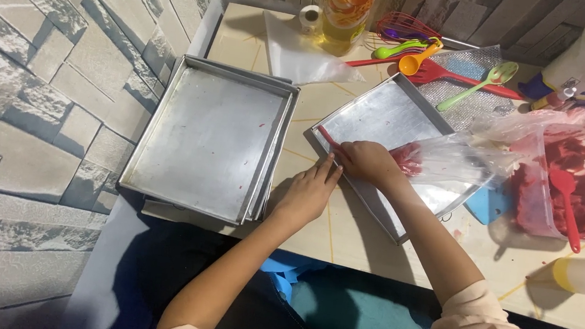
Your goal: Filling a piping bag with red filling and piping it into lines on a baking tray
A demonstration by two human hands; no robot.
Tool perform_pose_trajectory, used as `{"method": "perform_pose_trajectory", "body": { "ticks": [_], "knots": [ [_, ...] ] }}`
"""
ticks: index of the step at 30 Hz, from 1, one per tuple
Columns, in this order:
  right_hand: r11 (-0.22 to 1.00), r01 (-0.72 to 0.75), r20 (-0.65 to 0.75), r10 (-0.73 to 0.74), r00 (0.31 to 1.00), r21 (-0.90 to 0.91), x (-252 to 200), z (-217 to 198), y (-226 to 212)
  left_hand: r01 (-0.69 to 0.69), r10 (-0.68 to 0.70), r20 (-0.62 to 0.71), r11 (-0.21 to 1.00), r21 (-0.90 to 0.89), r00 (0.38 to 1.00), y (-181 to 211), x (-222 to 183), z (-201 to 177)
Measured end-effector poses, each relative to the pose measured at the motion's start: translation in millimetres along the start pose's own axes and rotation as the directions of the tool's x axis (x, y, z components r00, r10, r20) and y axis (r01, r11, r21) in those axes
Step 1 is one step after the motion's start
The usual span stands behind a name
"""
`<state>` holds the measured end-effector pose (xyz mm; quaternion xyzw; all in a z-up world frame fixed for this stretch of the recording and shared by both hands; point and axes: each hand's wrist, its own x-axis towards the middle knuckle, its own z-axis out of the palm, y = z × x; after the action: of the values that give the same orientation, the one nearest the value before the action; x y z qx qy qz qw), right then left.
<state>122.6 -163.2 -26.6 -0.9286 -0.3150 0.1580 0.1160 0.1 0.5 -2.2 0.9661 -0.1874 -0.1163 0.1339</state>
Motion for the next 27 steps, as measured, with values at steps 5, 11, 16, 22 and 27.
{"method": "perform_pose_trajectory", "body": {
  "ticks": [5, 11, 16, 22, 27],
  "knots": [
    [1.000, 0.001, 0.004, -0.001, 1.000, -0.026, -1.1, -2.0, -2.1, -0.001, 0.001, -0.001, 1.000, -0.006, 1.000, 0.5, -0.2, -1.1],
    [0.999, -0.006, 0.026, 0.007, 1.000, -0.038, -3.6, -8.7, -7.6, 0.004, -0.004, 0.005, 1.000, -0.023, 1.000, 0.4, -1.7, -2.6],
    [0.999, -0.013, 0.023, 0.014, 1.000, -0.046, -6.8, -12.1, -11.0, 0.004, -0.004, 0.005, 0.999, -0.032, 1.000, 0.0, -0.9, -1.8],
    [1.000, -0.013, 0.049, 0.013, 0.999, -0.013, -7.3, -11.5, -8.3, 0.002, -0.002, 0.004, 0.999, -0.036, 1.000, -0.1, -1.1, -2.8],
    [0.999, 0.011, 0.017, -0.010, 1.000, -0.052, -3.4, -5.5, -4.0, 0.007, -0.006, 0.020, 0.999, -0.040, 1.000, 0.5, -1.2, -3.9]
  ]
}}
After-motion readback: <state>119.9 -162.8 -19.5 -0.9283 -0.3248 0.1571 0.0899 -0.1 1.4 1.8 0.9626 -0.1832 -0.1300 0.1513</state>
